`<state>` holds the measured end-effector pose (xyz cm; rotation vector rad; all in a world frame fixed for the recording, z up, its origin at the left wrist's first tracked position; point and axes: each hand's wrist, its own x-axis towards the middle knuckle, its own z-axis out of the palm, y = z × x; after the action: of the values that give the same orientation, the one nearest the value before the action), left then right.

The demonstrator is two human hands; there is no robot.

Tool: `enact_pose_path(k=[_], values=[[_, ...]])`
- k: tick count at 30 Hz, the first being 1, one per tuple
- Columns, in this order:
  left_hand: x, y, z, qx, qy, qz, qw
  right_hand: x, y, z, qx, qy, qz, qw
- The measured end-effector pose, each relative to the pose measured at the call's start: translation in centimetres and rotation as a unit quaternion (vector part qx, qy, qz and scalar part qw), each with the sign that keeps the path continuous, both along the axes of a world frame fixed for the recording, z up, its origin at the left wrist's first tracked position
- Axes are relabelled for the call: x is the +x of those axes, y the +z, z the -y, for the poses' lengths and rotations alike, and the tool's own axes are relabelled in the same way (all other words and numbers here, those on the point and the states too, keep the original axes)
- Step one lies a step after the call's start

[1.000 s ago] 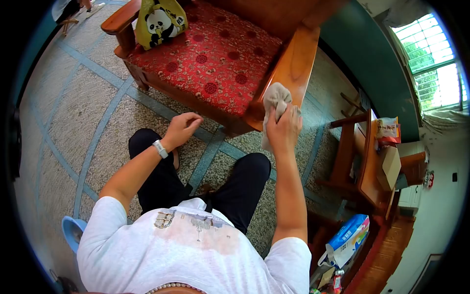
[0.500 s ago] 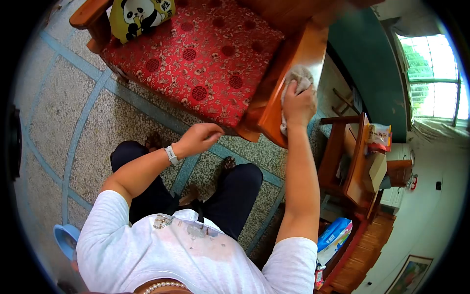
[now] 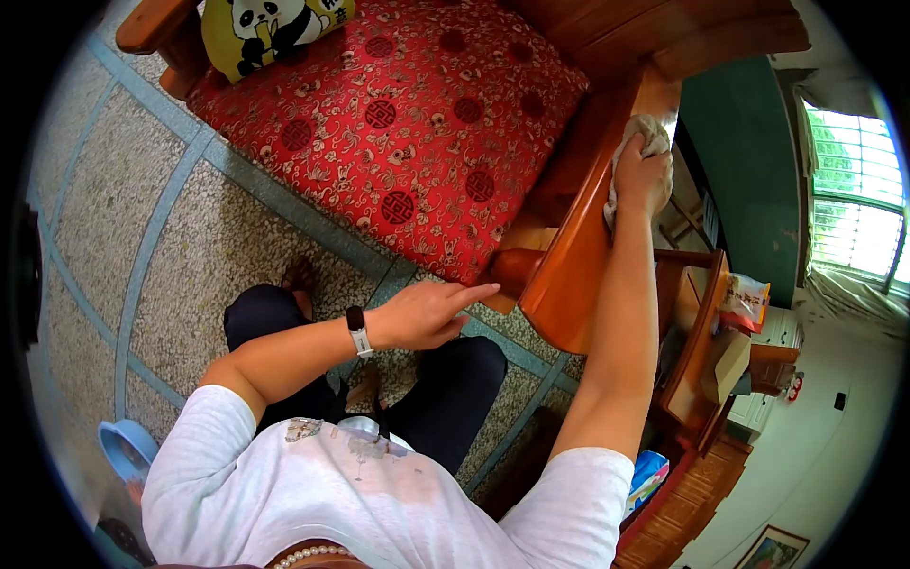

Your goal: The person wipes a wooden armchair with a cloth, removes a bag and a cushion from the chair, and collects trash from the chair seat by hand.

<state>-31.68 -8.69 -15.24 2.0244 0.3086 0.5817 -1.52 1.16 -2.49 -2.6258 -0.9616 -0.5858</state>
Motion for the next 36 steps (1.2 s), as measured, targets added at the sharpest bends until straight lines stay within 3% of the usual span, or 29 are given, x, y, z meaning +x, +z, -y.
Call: enact_pose_path(k=[17,20,26,31,36], values=[[1.8,-0.3,-0.5,-0.048,-0.048,-0.067,0.995,12.7,0.3,-9.4,-0.031,0.003,-0.026,0.999],[1.9,-0.5,-0.6,-0.056,-0.046,-0.058,0.996,13.8,0.2,-9.8,-0.015,-0.069,-0.082,0.994],[0.9,-0.3,-0.8,-0.040,-0.018,-0.037,0.998,15.8,-0.5,-4.8,-0.009,-0.013,-0.163,0.986],[-0.2,-0.3,-1.0,-0.007,0.008,0.011,1.000,12.9,-1.3,3.4,0.111,0.012,-0.301,0.947],[-1.0,-0.8,-0.8,0.020,0.019,0.057,0.998,3.6,-1.1,12.2,0.158,-0.002,-0.389,0.907]])
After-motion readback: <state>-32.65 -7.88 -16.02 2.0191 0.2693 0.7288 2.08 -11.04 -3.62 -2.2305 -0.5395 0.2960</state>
